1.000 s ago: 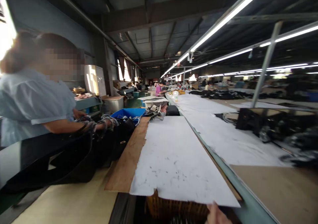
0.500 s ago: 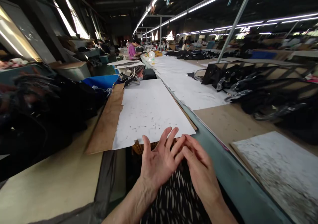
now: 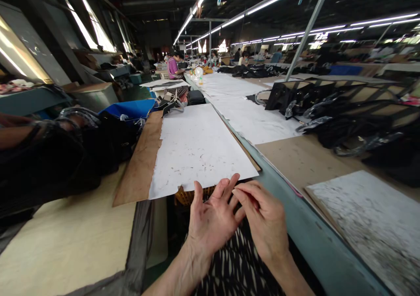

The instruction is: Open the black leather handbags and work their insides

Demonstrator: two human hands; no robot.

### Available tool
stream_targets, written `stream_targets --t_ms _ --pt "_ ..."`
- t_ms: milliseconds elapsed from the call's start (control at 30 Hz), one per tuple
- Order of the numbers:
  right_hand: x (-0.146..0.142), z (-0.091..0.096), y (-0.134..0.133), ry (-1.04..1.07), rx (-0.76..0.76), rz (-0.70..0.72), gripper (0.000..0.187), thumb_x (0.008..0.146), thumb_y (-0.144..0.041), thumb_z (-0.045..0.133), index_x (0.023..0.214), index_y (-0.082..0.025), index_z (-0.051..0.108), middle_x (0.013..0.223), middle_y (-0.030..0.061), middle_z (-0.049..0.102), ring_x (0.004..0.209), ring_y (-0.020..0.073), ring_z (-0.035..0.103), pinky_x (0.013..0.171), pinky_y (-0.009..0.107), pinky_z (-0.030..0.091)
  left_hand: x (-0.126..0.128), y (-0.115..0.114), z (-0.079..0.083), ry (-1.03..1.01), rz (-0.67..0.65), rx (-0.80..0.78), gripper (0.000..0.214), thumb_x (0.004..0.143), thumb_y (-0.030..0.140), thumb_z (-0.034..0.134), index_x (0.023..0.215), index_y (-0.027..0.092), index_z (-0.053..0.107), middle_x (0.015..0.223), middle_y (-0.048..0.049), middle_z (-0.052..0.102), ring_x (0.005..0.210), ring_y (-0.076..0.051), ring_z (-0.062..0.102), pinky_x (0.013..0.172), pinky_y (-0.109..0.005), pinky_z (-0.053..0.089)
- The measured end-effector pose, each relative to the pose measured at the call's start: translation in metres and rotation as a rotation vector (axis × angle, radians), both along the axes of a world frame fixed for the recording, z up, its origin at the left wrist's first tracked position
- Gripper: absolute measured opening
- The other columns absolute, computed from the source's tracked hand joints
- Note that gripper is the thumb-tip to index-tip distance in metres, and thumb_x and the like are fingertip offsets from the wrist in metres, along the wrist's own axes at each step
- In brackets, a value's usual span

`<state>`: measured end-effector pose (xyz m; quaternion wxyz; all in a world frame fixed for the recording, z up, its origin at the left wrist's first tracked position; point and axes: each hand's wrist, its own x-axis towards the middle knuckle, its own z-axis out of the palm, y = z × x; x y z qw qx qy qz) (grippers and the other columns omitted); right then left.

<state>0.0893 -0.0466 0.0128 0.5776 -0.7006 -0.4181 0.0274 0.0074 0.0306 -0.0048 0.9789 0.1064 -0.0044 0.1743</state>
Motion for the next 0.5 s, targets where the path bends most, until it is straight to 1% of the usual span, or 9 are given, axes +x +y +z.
stream_targets --t_ms 67,300,400,500 --pt "-0.0025 0.0015 0.0031 0.038 -0.005 0.010 0.012 0.080 -0.025 0.050 0.078 -0.020 0.060 0.077 0.0012 0.057 0.067 0.0120 0.055 0.059 0.022 0.045 -0.0012 -0.0013 -0.0003 0.000 -0.007 -0.003 0.062 0.081 0.059 0.019 0.093 0.018 0.064 0.134 -0.0014 0.036 0.128 -0.024 0.017 0.104 -0.039 0.017" --pt "-0.0077 0.0044 0.0042 0.039 0.021 0.042 0.013 0.081 -0.022 0.048 0.078 -0.019 0.061 0.075 0.0016 0.057 0.067 0.0119 0.054 0.062 0.023 0.045 -0.0034 -0.0036 -0.0028 0.033 -0.022 0.009 0.061 0.081 0.058 0.020 0.093 0.018 0.065 0.134 -0.0006 0.035 0.128 -0.023 0.017 0.105 -0.036 0.017" --pt "-0.0082 0.0046 0.0029 0.040 0.014 0.039 0.013 0.081 -0.022 0.047 0.080 -0.020 0.060 0.077 0.0020 0.057 0.068 0.0126 0.054 0.063 0.023 0.044 -0.0029 -0.0050 -0.0011 0.044 -0.012 0.045 0.061 0.080 0.059 0.020 0.094 0.019 0.064 0.135 0.0004 0.034 0.128 -0.024 0.017 0.105 -0.038 0.017" --pt "-0.0082 0.0057 0.0009 0.024 0.003 0.044 0.014 0.082 -0.023 0.046 0.081 -0.020 0.059 0.077 0.0022 0.057 0.068 0.0127 0.054 0.062 0.023 0.044 -0.0021 -0.0062 0.0010 0.075 0.034 0.111 0.064 0.080 0.060 0.018 0.093 0.018 0.065 0.136 0.0001 0.032 0.128 -0.025 0.018 0.104 -0.038 0.018"
